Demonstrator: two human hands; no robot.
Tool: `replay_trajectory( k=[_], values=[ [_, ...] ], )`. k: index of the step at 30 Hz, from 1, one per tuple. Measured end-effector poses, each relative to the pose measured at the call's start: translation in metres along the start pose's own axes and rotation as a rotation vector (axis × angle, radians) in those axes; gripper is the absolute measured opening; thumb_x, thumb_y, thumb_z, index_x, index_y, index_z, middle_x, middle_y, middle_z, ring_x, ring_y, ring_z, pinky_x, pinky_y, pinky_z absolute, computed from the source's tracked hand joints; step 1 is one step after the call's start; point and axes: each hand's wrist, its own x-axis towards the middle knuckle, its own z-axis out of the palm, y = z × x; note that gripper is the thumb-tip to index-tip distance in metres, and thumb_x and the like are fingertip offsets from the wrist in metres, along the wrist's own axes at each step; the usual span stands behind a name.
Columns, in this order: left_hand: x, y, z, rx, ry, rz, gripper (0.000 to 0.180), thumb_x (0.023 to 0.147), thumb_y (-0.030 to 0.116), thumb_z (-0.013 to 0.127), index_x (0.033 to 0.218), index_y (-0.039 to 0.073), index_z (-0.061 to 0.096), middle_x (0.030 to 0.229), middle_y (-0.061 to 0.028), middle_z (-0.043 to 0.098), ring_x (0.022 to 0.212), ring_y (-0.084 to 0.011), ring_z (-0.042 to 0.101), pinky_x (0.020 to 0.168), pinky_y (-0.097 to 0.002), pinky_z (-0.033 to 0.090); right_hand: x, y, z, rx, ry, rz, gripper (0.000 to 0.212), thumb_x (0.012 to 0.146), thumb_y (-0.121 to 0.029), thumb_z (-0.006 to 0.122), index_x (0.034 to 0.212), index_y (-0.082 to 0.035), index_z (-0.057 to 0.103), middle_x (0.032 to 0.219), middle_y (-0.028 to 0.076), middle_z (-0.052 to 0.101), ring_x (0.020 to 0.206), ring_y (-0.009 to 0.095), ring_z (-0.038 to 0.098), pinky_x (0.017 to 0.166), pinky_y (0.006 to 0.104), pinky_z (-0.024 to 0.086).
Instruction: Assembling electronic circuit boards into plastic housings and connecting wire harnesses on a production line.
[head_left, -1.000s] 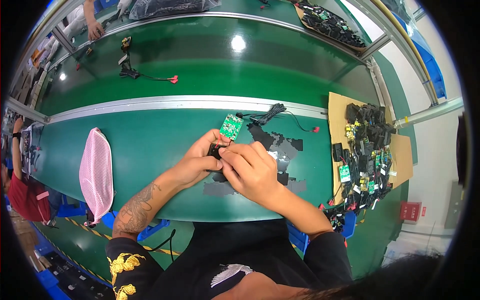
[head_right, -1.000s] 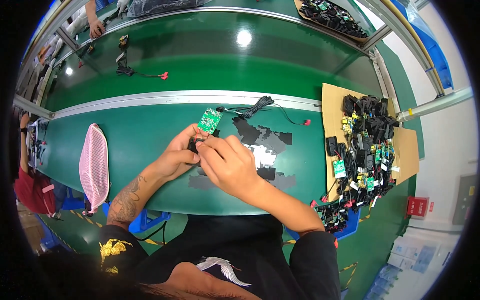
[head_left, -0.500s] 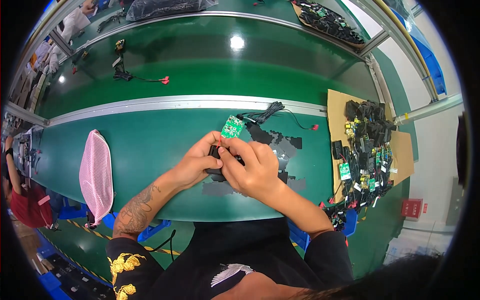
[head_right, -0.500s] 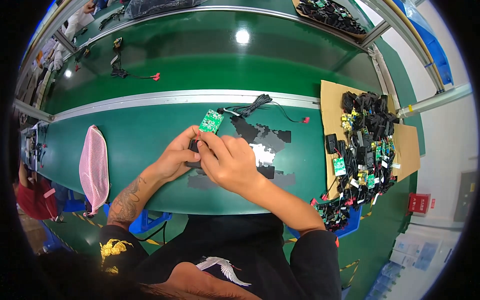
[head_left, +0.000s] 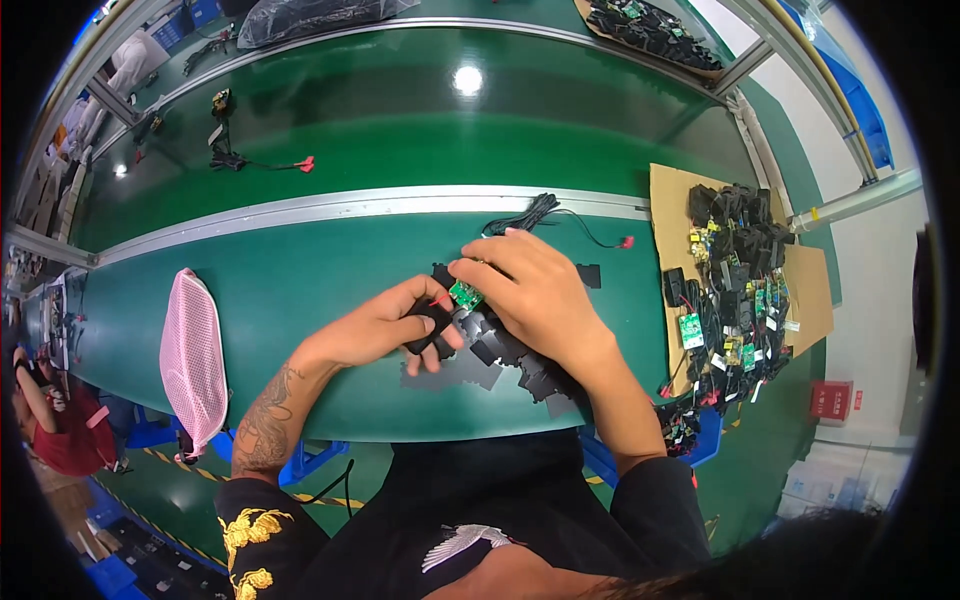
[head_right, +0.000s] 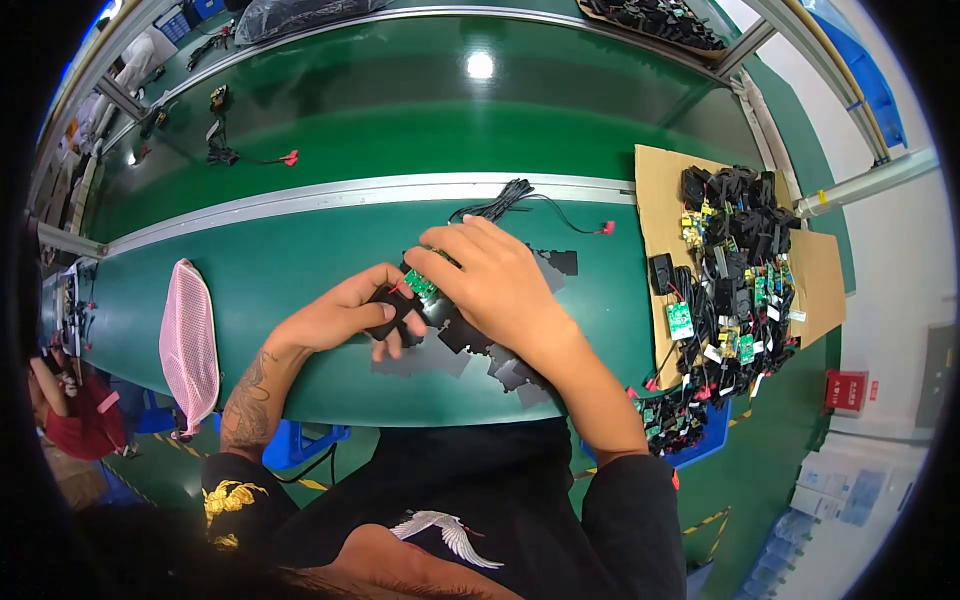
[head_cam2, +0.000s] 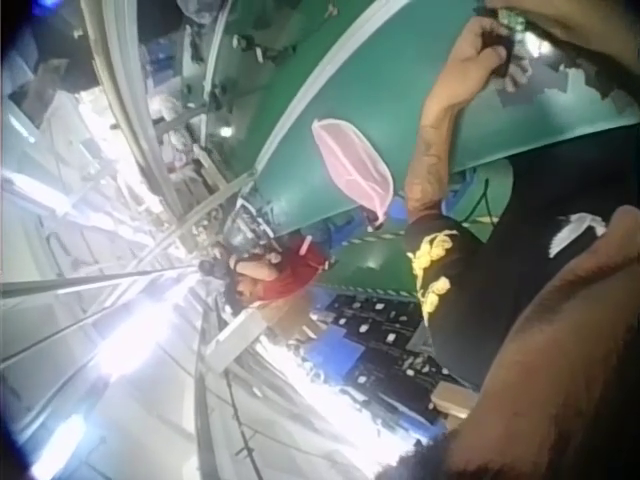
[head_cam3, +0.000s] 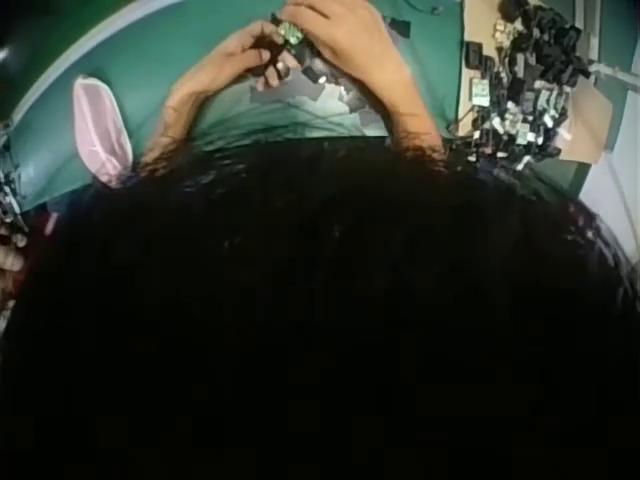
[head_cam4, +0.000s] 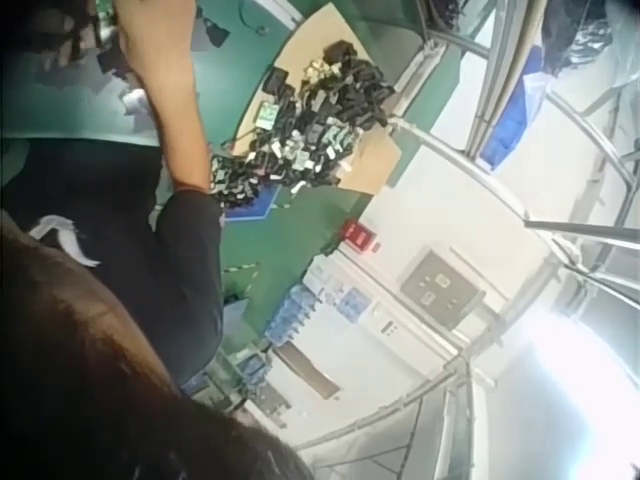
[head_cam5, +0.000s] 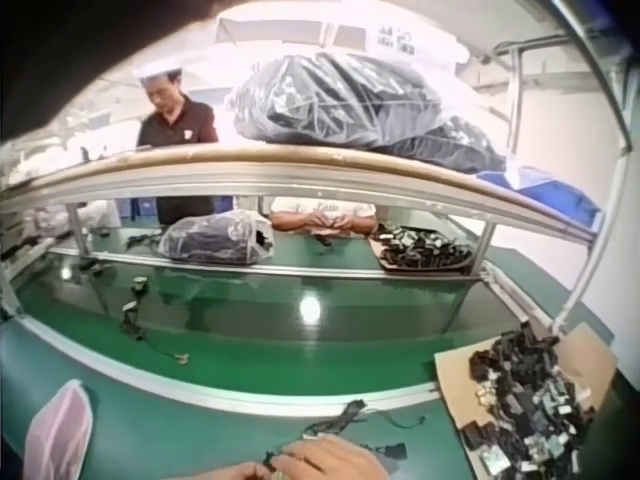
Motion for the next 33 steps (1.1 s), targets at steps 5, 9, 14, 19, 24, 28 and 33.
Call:
replay_trajectory(
  k=[5, 9, 14, 19, 24, 28, 33],
  values=[
    [0.0, 0.003, -0.003, 0.178, 0.029, -0.087, 0.027, 0.104, 0.006, 0.048, 0.131, 0.004, 0.048, 0.095, -0.0067, 0.071, 0.064, -0.0093, 0.059, 0.054, -0.0263, 0.047, 0.003, -0.006, 0.0, -0.144, 0.128, -0.096, 0.028, 0.081, -0.008, 0.074, 0.108, -0.01, 0.076, 0.112, 0.008, 0.074, 0.1, 0.028, 0.074, 0.091, 0.0445, 0.062],
    [-0.002, 0.009, 0.005, 0.268, 0.085, -0.092, 0.022, 0.105, 0.009, 0.049, 0.127, 0.005, 0.051, 0.089, -0.0031, 0.067, 0.064, -0.0076, 0.056, 0.055, -0.0263, 0.044, 0.004, -0.01, 0.003, -0.248, 0.246, -0.185, 0.026, 0.08, -0.01, 0.074, 0.106, -0.01, 0.077, 0.112, 0.008, 0.074, 0.099, 0.027, 0.074, 0.09, 0.0432, 0.063],
    [-0.002, 0.001, 0.003, 0.267, 0.224, -0.014, 0.018, 0.106, 0.008, 0.051, 0.123, 0.005, 0.053, 0.085, -0.002, 0.065, 0.065, -0.0083, 0.056, 0.058, -0.0277, 0.045, 0.001, -0.019, 0.003, -0.276, 0.222, -0.122, 0.024, 0.082, -0.011, 0.076, 0.105, -0.008, 0.076, 0.113, 0.009, 0.075, 0.098, 0.027, 0.074, 0.092, 0.0435, 0.061],
    [0.008, -0.012, 0.001, 0.542, 0.442, 0.241, 0.018, 0.108, 0.004, 0.048, 0.125, 0.005, 0.051, 0.079, -0.0028, 0.062, 0.063, -0.0109, 0.056, 0.058, -0.0298, 0.045, -0.014, -0.026, 0.013, 0.12, -0.106, 0.102, 0.047, 0.081, -0.014, 0.088, 0.117, -0.005, 0.059, 0.112, 0.011, 0.075, 0.093, 0.029, 0.074, 0.098, 0.0467, 0.055],
    [0.007, -0.021, 0.009, 0.654, 0.645, 0.452, 0.023, 0.107, 0.002, 0.05, 0.13, 0.004, 0.051, 0.084, -0.0124, 0.067, 0.069, -0.0238, 0.067, 0.067, -0.0382, 0.053, -0.013, -0.04, 0.027, 0.835, -0.219, 0.566, 0.058, 0.091, -0.018, 0.085, 0.134, -0.002, 0.049, 0.12, 0.016, 0.069, 0.092, 0.023, 0.072, 0.089, 0.0392, 0.055],
    [0.011, -0.033, 0.005, 0.697, 0.758, 0.673, 0.028, 0.106, -0.003, 0.052, 0.133, 0.003, 0.052, 0.091, -0.0143, 0.068, 0.077, -0.0244, 0.07, 0.071, -0.0371, 0.056, -0.011, -0.051, 0.028, 0.93, -0.134, 0.611, 0.061, 0.09, -0.016, 0.085, 0.141, -0.003, 0.052, 0.119, 0.013, 0.069, 0.092, 0.017, 0.068, 0.087, 0.0342, 0.054],
    [0.012, -0.036, 0.007, 0.677, 0.705, 0.822, 0.037, 0.104, -0.012, 0.043, 0.137, 0.005, 0.05, 0.102, -0.012, 0.065, 0.086, -0.0146, 0.062, 0.074, -0.0307, 0.053, -0.017, -0.052, 0.043, 0.874, 0.04, 0.517, 0.046, 0.088, -0.012, 0.087, 0.129, -0.004, 0.067, 0.111, 0.01, 0.072, 0.085, 0.019, 0.07, 0.065, 0.0331, 0.054]
  ],
)
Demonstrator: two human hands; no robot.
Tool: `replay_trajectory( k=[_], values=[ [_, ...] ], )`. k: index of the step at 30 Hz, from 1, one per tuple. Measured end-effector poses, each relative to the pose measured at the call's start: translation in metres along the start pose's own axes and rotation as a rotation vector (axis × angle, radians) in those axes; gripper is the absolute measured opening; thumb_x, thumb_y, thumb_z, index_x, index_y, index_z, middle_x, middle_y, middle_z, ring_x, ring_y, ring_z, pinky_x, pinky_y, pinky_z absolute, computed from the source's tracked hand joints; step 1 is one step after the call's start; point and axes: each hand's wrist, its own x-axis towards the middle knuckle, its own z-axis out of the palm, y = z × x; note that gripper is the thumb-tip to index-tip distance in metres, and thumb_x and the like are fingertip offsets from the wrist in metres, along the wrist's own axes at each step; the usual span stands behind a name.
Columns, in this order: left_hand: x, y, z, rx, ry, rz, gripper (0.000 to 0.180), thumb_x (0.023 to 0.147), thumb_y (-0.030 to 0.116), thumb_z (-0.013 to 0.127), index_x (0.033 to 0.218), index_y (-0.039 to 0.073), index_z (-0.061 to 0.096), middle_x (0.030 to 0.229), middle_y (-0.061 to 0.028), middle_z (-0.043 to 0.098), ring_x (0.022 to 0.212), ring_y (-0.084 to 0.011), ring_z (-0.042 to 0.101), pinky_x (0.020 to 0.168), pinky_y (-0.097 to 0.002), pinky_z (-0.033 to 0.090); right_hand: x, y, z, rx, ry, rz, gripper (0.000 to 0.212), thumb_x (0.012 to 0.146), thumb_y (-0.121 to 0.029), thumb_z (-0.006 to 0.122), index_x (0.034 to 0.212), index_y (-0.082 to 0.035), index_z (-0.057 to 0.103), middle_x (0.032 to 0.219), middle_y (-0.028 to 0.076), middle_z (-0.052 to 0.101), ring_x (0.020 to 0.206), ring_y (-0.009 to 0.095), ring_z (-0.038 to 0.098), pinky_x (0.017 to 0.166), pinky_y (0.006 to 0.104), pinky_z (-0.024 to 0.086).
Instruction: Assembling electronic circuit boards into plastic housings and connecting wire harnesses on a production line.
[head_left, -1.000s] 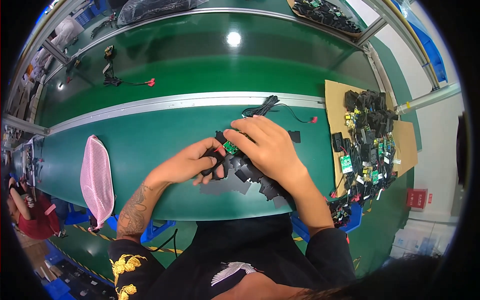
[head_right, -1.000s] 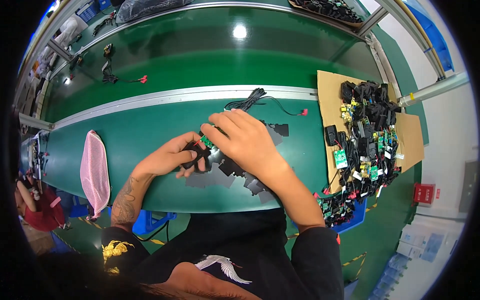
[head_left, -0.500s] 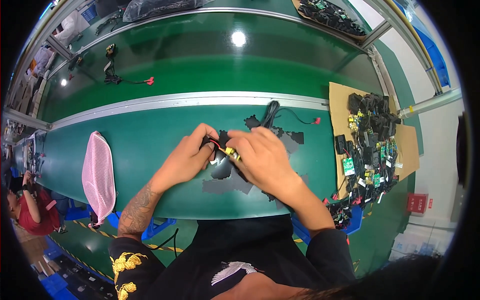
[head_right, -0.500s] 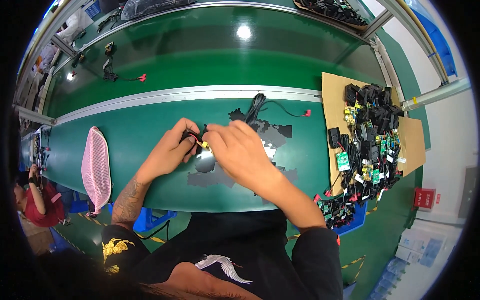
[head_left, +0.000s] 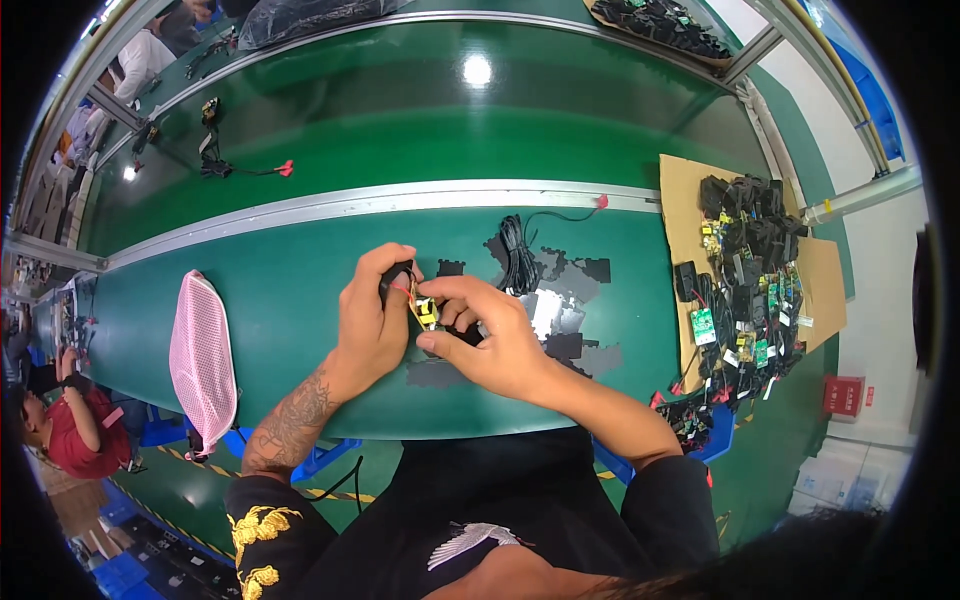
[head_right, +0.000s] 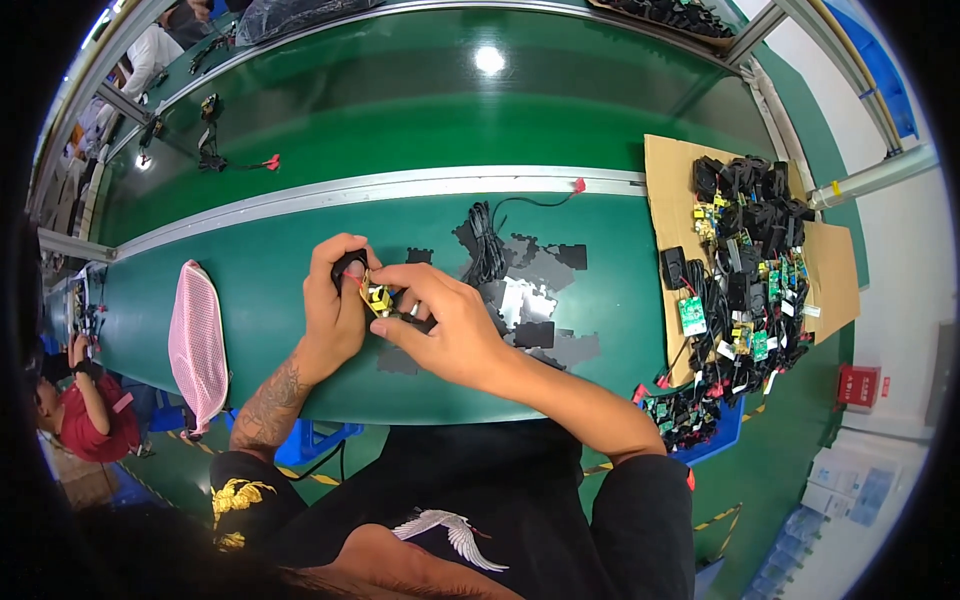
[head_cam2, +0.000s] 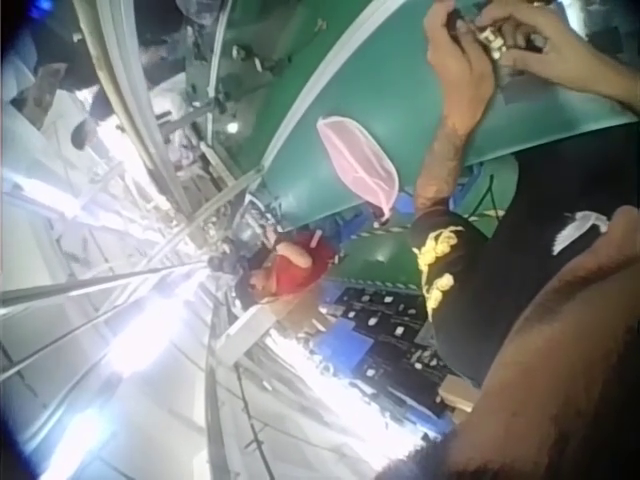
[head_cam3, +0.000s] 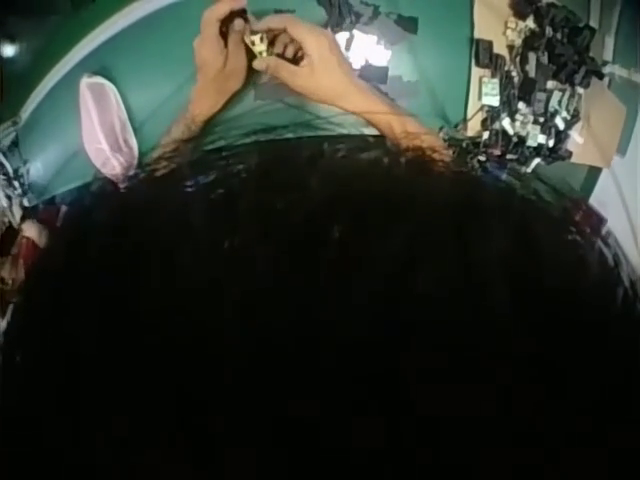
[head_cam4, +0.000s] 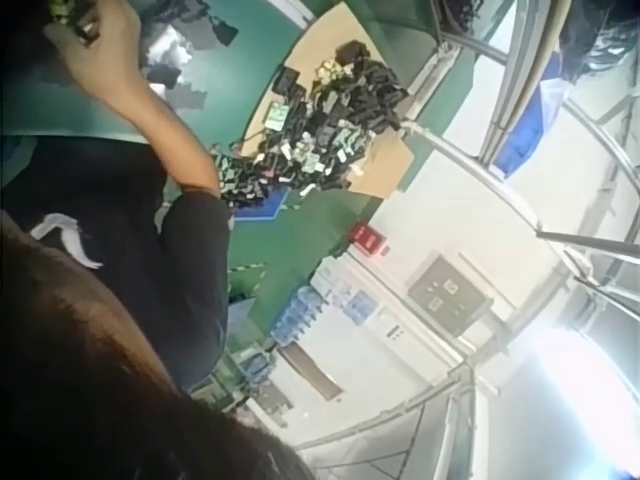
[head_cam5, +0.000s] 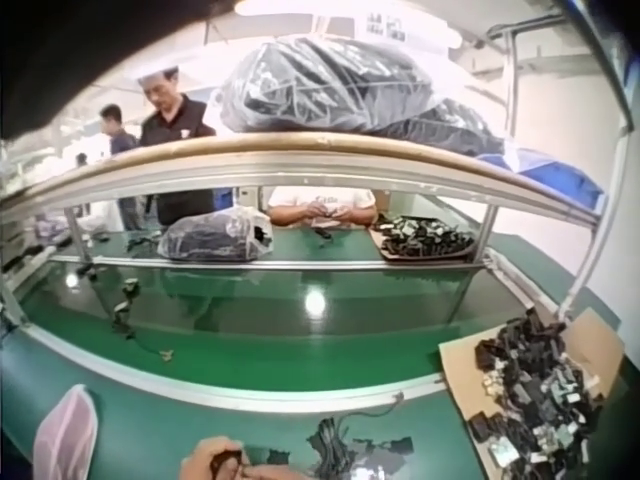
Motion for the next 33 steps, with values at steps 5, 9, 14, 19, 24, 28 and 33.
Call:
replay_trajectory(
  k=[5, 9, 14, 19, 24, 28, 33],
  values=[
    [-0.008, -0.014, 0.006, 0.103, -0.015, 0.117, 0.04, 0.101, -0.016, 0.047, 0.135, 0.004, 0.051, 0.107, -0.0142, 0.064, 0.089, -0.0187, 0.065, 0.077, -0.0318, 0.055, -0.002, 0.002, 0.002, -0.034, 0.037, -0.022, 0.04, 0.085, -0.009, 0.088, 0.121, -0.002, 0.071, 0.106, 0.009, 0.071, 0.081, 0.018, 0.067, 0.063, 0.0328, 0.054],
    [-0.002, -0.009, 0.009, 0.158, -0.054, 0.135, 0.048, 0.086, -0.02, 0.06, 0.129, 0.002, 0.057, 0.104, -0.0192, 0.067, 0.087, -0.0365, 0.072, 0.072, -0.0423, 0.06, -0.002, 0.004, 0.003, -0.095, 0.059, -0.112, 0.037, 0.084, -0.008, 0.088, 0.116, -0.002, 0.07, 0.102, 0.009, 0.069, 0.078, 0.019, 0.066, 0.062, 0.0324, 0.054],
    [-0.004, -0.01, 0.013, 0.172, -0.028, 0.186, 0.048, 0.083, -0.019, 0.062, 0.127, 0.001, 0.057, 0.105, -0.0198, 0.068, 0.087, -0.0378, 0.071, 0.072, -0.0439, 0.06, 0.001, 0.003, -0.005, -0.105, 0.089, -0.049, 0.037, 0.083, -0.003, 0.09, 0.112, -0.001, 0.068, 0.098, 0.008, 0.066, 0.075, 0.013, 0.06, 0.06, 0.0277, 0.05],
    [-0.008, -0.017, 0.016, 0.18, -0.032, 0.192, 0.05, 0.083, -0.018, 0.063, 0.128, 0.001, 0.056, 0.108, -0.0205, 0.068, 0.086, -0.0383, 0.071, 0.071, -0.0452, 0.059, 0.0, 0.002, -0.005, -0.093, 0.095, -0.067, 0.032, 0.084, -0.004, 0.089, 0.106, 0.0, 0.067, 0.09, 0.007, 0.06, 0.066, 0.011, 0.053, 0.055, 0.0267, 0.047],
    [-0.008, -0.008, 0.02, 0.142, -0.094, 0.127, 0.048, 0.085, -0.011, 0.068, 0.129, 0.002, 0.054, 0.107, -0.0207, 0.067, 0.085, -0.0386, 0.071, 0.071, -0.0455, 0.06, -0.001, 0.0, -0.004, -0.108, 0.093, -0.092, 0.033, 0.082, -0.004, 0.089, 0.107, -0.001, 0.067, 0.089, 0.006, 0.059, 0.064, 0.011, 0.053, 0.054, 0.028, 0.045],
    [-0.009, -0.008, 0.022, 0.152, -0.071, 0.118, 0.047, 0.085, -0.007, 0.07, 0.129, 0.002, 0.055, 0.107, -0.0208, 0.067, 0.086, -0.0392, 0.072, 0.071, -0.0452, 0.06, 0.0, -0.002, -0.004, -0.129, 0.122, -0.118, 0.032, 0.083, -0.005, 0.088, 0.108, -0.003, 0.068, 0.087, 0.006, 0.058, 0.063, 0.012, 0.052, 0.053, 0.0283, 0.043],
    [-0.007, -0.006, 0.023, 0.169, -0.065, 0.138, 0.046, 0.087, -0.008, 0.068, 0.129, 0.002, 0.055, 0.107, -0.0215, 0.068, 0.085, -0.0412, 0.072, 0.071, -0.0459, 0.06, 0.001, -0.006, -0.003, -0.142, 0.129, -0.124, 0.031, 0.085, -0.006, 0.086, 0.111, -0.005, 0.069, 0.086, 0.005, 0.056, 0.06, 0.012, 0.05, 0.052, 0.0288, 0.042]
  ],
)
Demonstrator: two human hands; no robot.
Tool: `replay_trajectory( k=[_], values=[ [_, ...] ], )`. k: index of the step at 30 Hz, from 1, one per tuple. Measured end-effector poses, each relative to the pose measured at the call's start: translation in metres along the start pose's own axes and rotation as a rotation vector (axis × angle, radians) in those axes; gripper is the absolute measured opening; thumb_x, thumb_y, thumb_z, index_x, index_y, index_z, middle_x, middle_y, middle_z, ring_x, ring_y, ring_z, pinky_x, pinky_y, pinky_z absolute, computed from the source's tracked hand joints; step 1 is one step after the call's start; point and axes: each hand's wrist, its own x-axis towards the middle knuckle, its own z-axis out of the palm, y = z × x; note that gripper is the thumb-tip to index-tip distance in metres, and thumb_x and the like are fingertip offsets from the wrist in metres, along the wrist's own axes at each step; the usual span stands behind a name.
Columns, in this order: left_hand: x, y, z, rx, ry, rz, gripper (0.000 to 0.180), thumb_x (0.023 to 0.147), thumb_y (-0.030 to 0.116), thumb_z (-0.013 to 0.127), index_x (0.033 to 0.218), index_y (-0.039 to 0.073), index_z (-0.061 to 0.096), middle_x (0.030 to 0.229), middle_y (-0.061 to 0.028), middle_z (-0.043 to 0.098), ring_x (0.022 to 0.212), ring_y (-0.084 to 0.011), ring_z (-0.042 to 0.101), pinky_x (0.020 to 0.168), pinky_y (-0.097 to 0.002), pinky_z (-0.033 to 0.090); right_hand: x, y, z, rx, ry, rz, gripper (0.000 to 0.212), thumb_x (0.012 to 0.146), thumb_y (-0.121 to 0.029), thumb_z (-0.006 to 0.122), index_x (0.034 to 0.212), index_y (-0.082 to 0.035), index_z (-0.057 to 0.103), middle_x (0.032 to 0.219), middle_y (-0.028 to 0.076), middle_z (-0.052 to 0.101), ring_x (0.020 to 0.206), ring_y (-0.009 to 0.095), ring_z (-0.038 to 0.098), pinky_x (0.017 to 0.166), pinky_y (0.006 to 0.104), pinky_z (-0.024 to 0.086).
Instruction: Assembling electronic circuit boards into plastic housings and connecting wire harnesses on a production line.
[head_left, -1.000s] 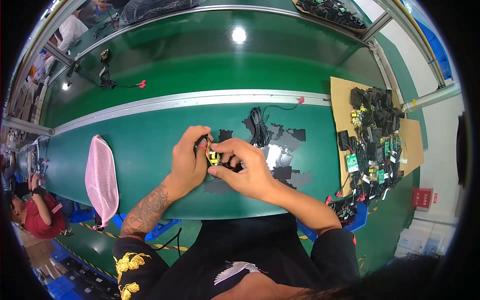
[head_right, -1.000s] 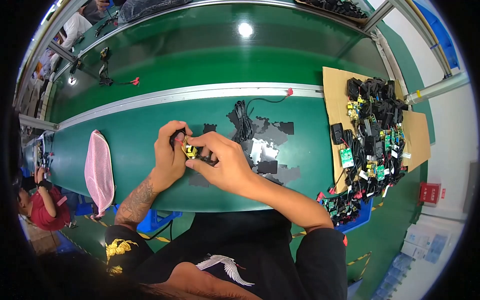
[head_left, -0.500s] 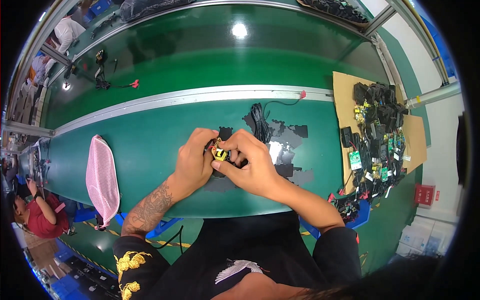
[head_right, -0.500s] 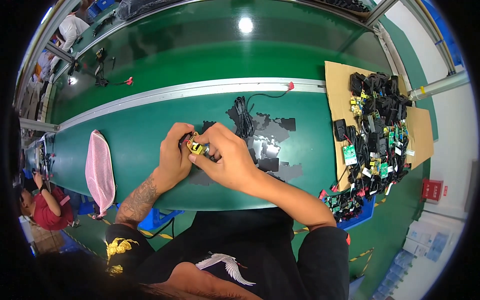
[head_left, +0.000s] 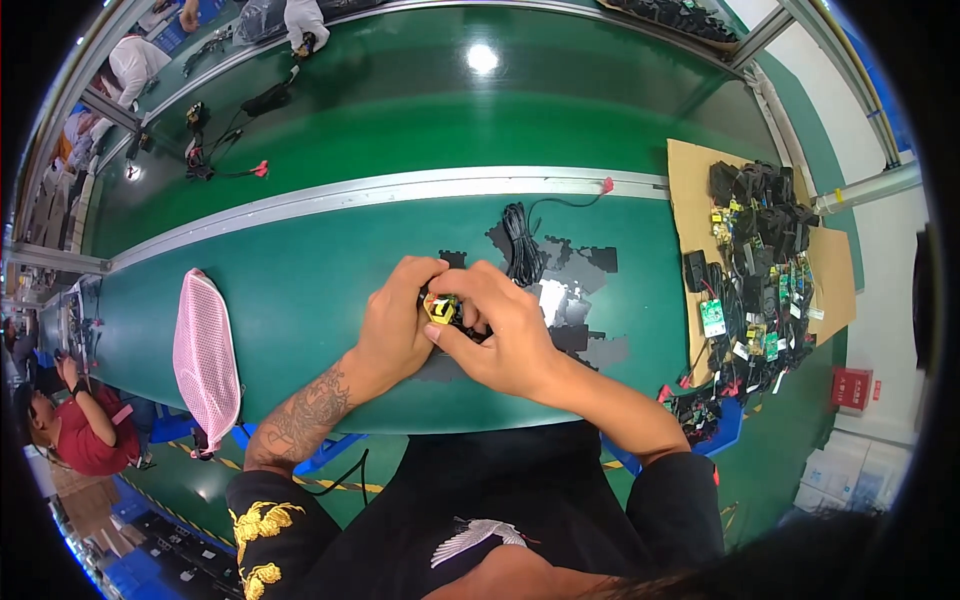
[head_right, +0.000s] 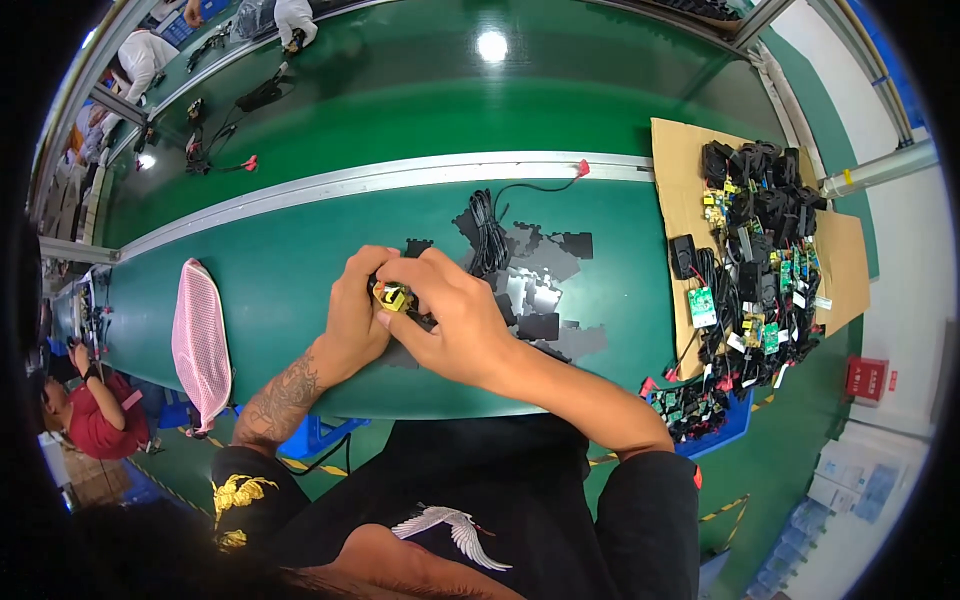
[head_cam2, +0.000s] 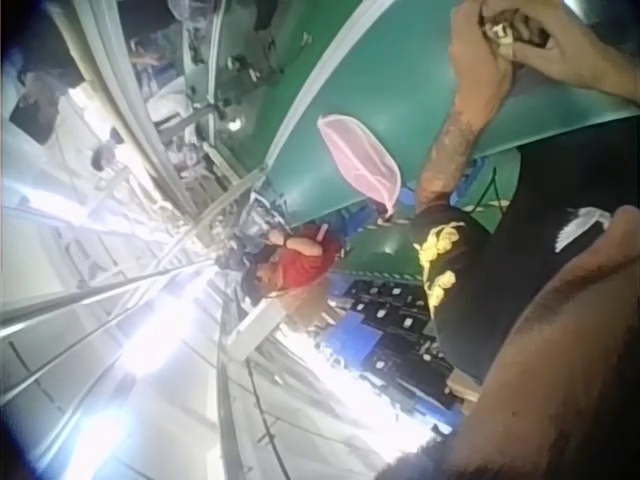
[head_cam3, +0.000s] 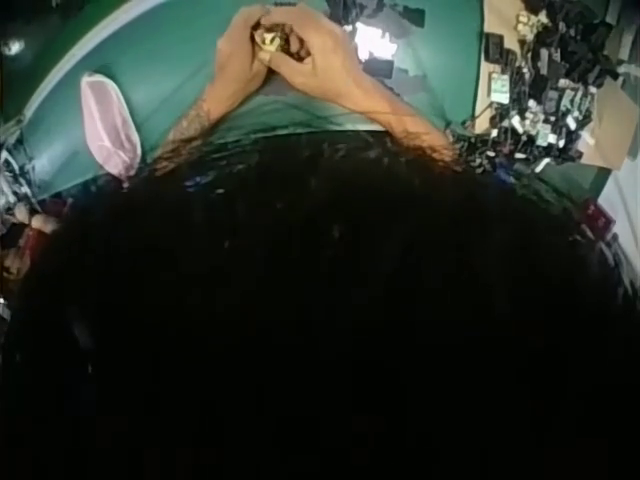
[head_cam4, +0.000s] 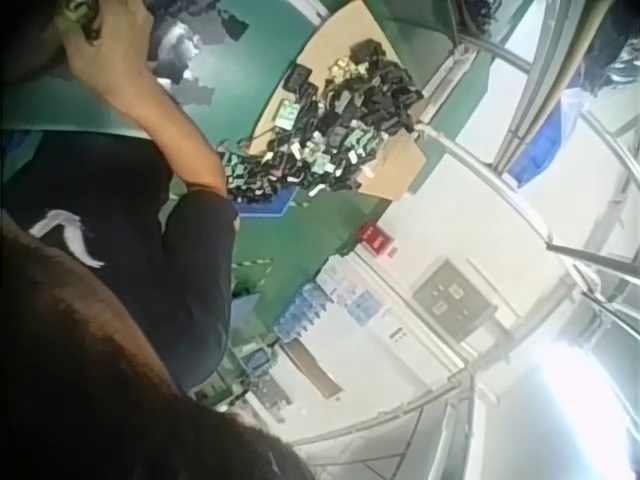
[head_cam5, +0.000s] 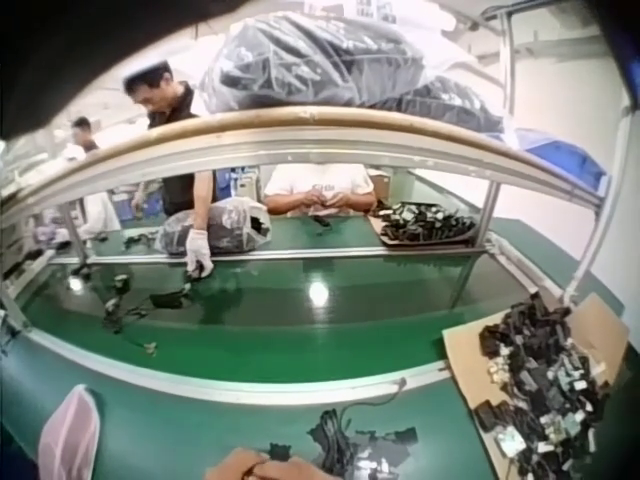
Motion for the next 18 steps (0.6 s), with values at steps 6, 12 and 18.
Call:
replay_trajectory(
  k=[6, 12, 18],
  values=[
    [-0.004, -0.008, 0.005, -0.051, -0.024, -0.023, 0.047, 0.087, -0.01, 0.066, 0.13, 0.001, 0.054, 0.108, -0.0217, 0.068, 0.087, -0.0401, 0.072, 0.074, -0.0436, 0.06, -0.004, 0.009, -0.002, -0.032, -0.006, -0.073, 0.032, 0.085, -0.005, 0.085, 0.114, -0.006, 0.07, 0.086, 0.006, 0.056, 0.059, 0.012, 0.05, 0.051, 0.0294, 0.042],
    [-0.007, -0.015, 0.01, -0.047, 0.133, 0.173, 0.054, 0.082, -0.013, 0.069, 0.131, 0.003, 0.052, 0.11, -0.0214, 0.067, 0.088, -0.0378, 0.071, 0.074, -0.0435, 0.06, -0.007, 0.003, -0.001, 0.12, -0.034, 0.015, 0.05, 0.086, -0.005, 0.086, 0.129, -0.004, 0.061, 0.091, 0.006, 0.06, 0.066, 0.011, 0.052, 0.057, 0.027, 0.045],
    [-0.003, -0.016, 0.004, 0.088, 0.143, 0.277, 0.065, 0.075, -0.009, 0.078, 0.132, 0.006, 0.051, 0.111, -0.0198, 0.066, 0.086, -0.0357, 0.069, 0.071, -0.0425, 0.059, -0.01, 0.003, -0.003, 0.191, -0.104, 0.092, 0.063, 0.087, -0.005, 0.086, 0.141, -0.004, 0.052, 0.094, 0.005, 0.062, 0.074, 0.01, 0.055, 0.063, 0.026, 0.047]
  ],
)
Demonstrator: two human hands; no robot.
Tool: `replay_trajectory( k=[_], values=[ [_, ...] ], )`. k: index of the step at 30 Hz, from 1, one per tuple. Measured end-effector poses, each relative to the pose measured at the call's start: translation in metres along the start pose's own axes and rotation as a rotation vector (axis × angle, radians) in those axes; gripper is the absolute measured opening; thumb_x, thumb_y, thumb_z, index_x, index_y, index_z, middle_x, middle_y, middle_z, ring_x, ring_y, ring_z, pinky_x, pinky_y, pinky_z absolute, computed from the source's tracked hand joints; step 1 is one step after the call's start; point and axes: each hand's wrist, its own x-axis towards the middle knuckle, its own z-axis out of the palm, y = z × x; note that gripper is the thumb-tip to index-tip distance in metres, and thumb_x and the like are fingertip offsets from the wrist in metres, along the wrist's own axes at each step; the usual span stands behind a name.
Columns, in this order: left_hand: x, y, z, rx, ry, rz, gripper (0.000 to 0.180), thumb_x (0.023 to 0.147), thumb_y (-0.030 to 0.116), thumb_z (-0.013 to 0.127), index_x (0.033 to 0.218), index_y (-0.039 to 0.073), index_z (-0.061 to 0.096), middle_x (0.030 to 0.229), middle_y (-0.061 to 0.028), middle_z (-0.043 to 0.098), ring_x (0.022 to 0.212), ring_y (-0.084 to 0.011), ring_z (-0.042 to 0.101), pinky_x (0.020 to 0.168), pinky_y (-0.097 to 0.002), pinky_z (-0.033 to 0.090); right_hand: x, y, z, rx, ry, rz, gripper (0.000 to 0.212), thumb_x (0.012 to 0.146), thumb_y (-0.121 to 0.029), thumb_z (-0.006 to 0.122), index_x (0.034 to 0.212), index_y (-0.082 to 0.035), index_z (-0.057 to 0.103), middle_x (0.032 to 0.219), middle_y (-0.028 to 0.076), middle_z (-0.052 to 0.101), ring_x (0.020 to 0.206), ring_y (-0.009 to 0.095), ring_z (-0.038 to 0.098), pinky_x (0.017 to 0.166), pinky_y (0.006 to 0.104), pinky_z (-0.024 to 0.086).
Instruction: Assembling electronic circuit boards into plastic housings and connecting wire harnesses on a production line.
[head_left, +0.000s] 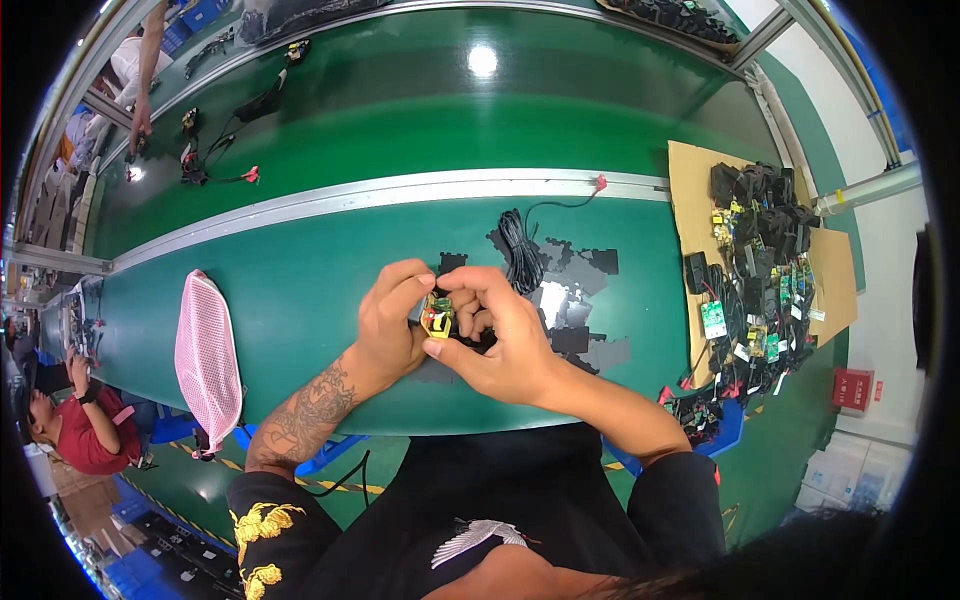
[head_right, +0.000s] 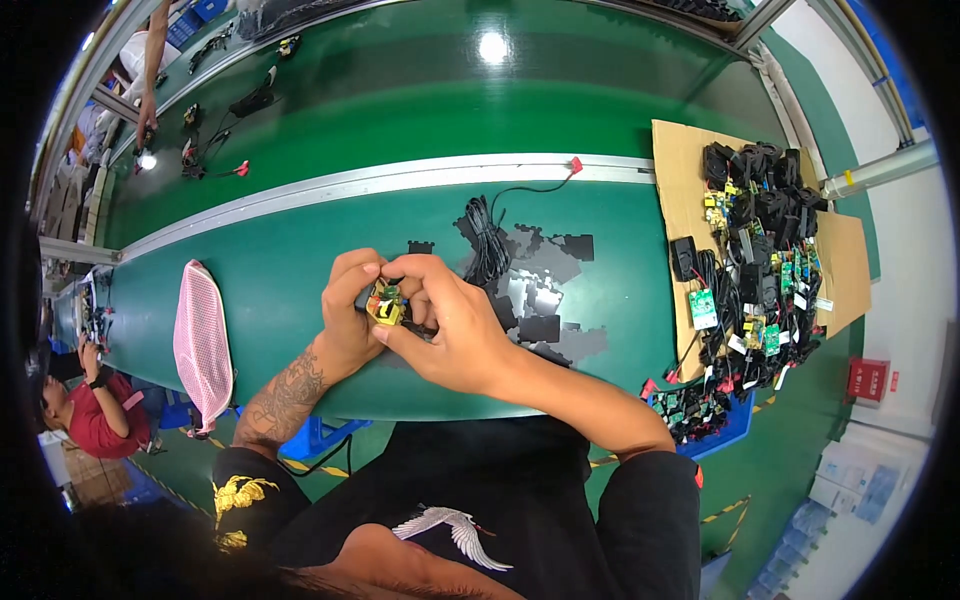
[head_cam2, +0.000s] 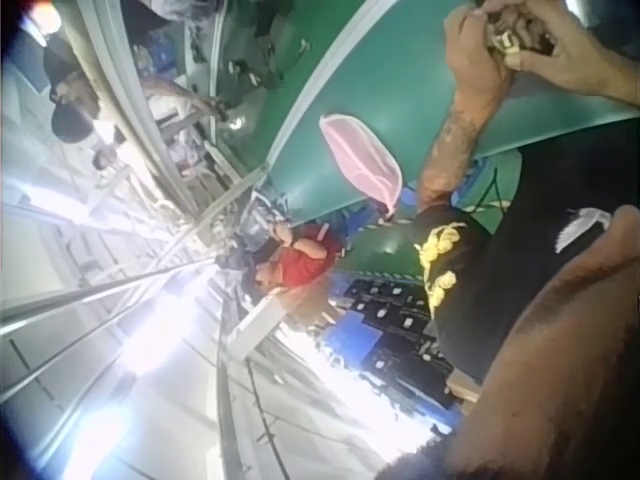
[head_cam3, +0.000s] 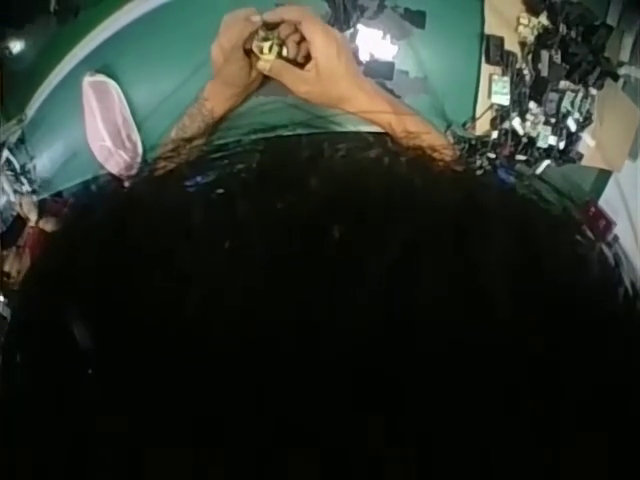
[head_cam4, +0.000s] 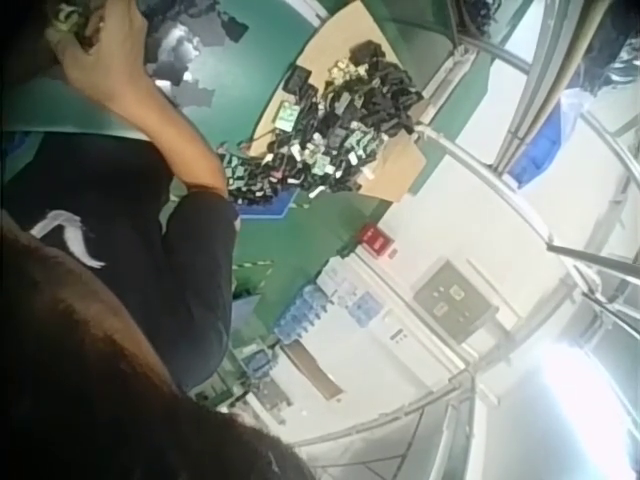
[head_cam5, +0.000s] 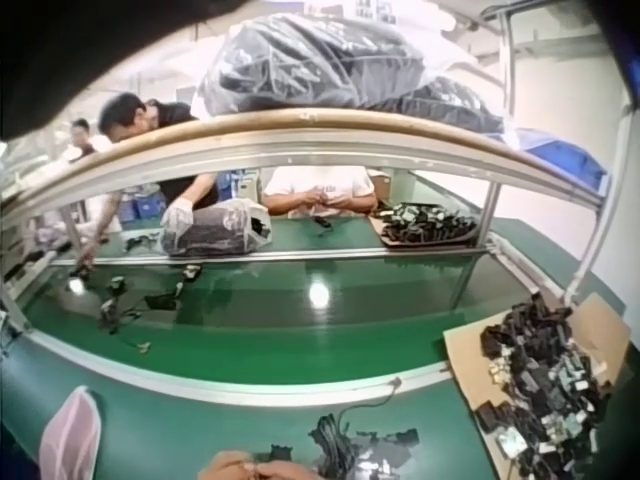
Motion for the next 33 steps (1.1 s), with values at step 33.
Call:
replay_trajectory(
  k=[33],
  values=[
    [-0.012, 0.0, 0.007, -0.212, 0.017, -0.137, 0.058, 0.083, -0.017, 0.068, 0.133, 0.004, 0.044, 0.11, -0.0233, 0.067, 0.087, -0.0331, 0.07, 0.074, -0.0405, 0.059, 0.002, 0.006, 0.001, -0.125, 0.146, -0.192, 0.055, 0.083, -0.005, 0.091, 0.126, -0.004, 0.056, 0.086, 0.007, 0.059, 0.066, 0.013, 0.053, 0.056, 0.0272, 0.044]
  ],
)
